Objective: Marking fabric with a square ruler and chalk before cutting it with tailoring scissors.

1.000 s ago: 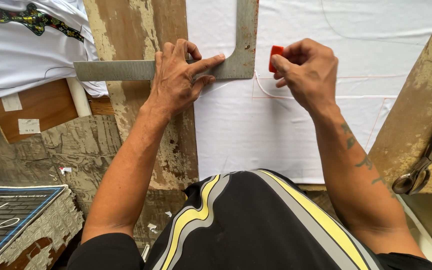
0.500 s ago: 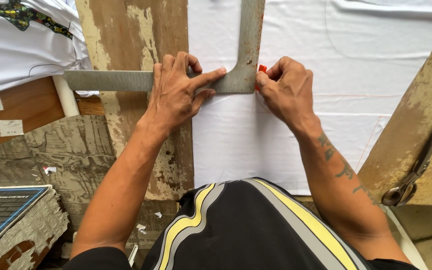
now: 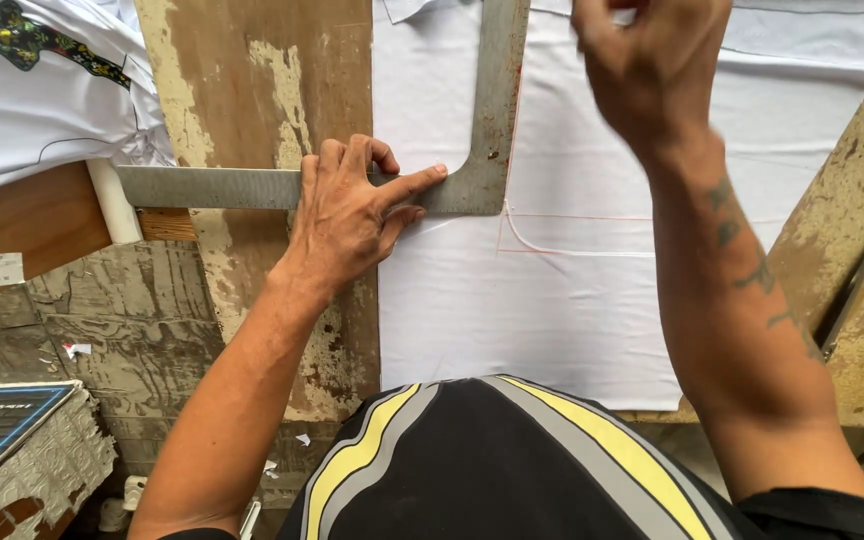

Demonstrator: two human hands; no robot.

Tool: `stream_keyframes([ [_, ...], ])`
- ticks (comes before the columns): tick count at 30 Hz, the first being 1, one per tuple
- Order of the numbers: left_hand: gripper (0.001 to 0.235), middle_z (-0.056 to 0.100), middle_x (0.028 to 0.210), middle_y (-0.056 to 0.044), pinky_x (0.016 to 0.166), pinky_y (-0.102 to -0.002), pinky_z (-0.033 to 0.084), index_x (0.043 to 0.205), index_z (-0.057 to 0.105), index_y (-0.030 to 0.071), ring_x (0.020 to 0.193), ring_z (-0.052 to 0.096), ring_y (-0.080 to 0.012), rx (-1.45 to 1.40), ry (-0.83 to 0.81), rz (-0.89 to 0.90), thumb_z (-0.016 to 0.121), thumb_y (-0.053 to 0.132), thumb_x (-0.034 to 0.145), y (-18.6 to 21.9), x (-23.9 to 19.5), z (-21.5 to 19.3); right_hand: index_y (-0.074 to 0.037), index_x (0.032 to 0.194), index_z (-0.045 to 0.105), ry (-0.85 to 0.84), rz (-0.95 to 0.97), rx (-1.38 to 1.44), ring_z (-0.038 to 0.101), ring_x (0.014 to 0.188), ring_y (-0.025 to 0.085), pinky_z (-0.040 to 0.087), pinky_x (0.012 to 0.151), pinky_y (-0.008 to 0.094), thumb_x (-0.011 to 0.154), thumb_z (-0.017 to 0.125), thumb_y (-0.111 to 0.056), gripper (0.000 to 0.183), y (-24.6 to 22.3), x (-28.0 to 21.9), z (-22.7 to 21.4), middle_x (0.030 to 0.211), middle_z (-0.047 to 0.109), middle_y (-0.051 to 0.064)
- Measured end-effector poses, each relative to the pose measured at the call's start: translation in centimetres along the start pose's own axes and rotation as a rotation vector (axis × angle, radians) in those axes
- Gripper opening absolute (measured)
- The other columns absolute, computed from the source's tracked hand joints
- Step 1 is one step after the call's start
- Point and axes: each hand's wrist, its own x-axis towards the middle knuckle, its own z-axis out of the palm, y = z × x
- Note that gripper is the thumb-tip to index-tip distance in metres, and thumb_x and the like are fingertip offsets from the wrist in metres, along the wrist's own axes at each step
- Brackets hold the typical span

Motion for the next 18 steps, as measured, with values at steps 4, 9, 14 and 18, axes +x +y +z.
stream_keyframes([
  [4,0.055,0.053,0.121,-0.003,0.079,-0.045,0.039,0.149,0.068,0.048,0.098,0.046,-0.0277,0.009,-0.007,0.004,0.089,0.038,0.099,-0.2,-0.1,0.2,-0.004,0.123,0.078,-0.089,-0.174,-0.108,0.062,0.089,0.026,0.055,0.074,0.039,0.112,0.085,0.013,0.021,-1.0,-3.0,0.6,0.106,0.068,0.012],
  [9,0.056,0.053,0.12,-0.003,0.078,-0.044,0.039,0.15,0.069,0.047,0.098,0.046,-0.0273,0.042,0.005,0.023,0.089,0.041,0.098,-0.3,0.1,0.4,-0.012,0.122,0.08,-0.072,-0.297,-0.335,0.063,0.094,0.029,0.051,0.059,0.038,0.107,0.092,0.003,0.024,0.8,-3.9,2.1,0.11,0.065,0.009],
  [14,0.056,0.054,0.12,-0.002,0.077,-0.044,0.04,0.148,0.069,0.048,0.098,0.047,-0.0274,0.014,-0.011,-0.013,0.09,0.041,0.096,-0.3,0.1,0.5,-0.017,0.124,0.082,-0.063,-0.296,-0.347,0.06,0.094,0.027,0.051,0.065,0.038,0.105,0.094,0.001,0.029,1.1,-4.2,2.5,0.109,0.062,0.006],
  [18,0.053,0.053,0.118,-0.001,0.078,-0.045,0.041,0.146,0.07,0.048,0.098,0.048,-0.0274,-0.008,0.001,-0.03,0.089,0.039,0.097,0.1,0.1,0.3,-0.026,0.112,0.08,-0.006,-0.426,-0.664,0.054,0.085,0.022,0.044,0.073,0.038,0.094,0.084,-0.009,0.024,-1.5,-3.1,0.6,0.105,0.06,0.0],
])
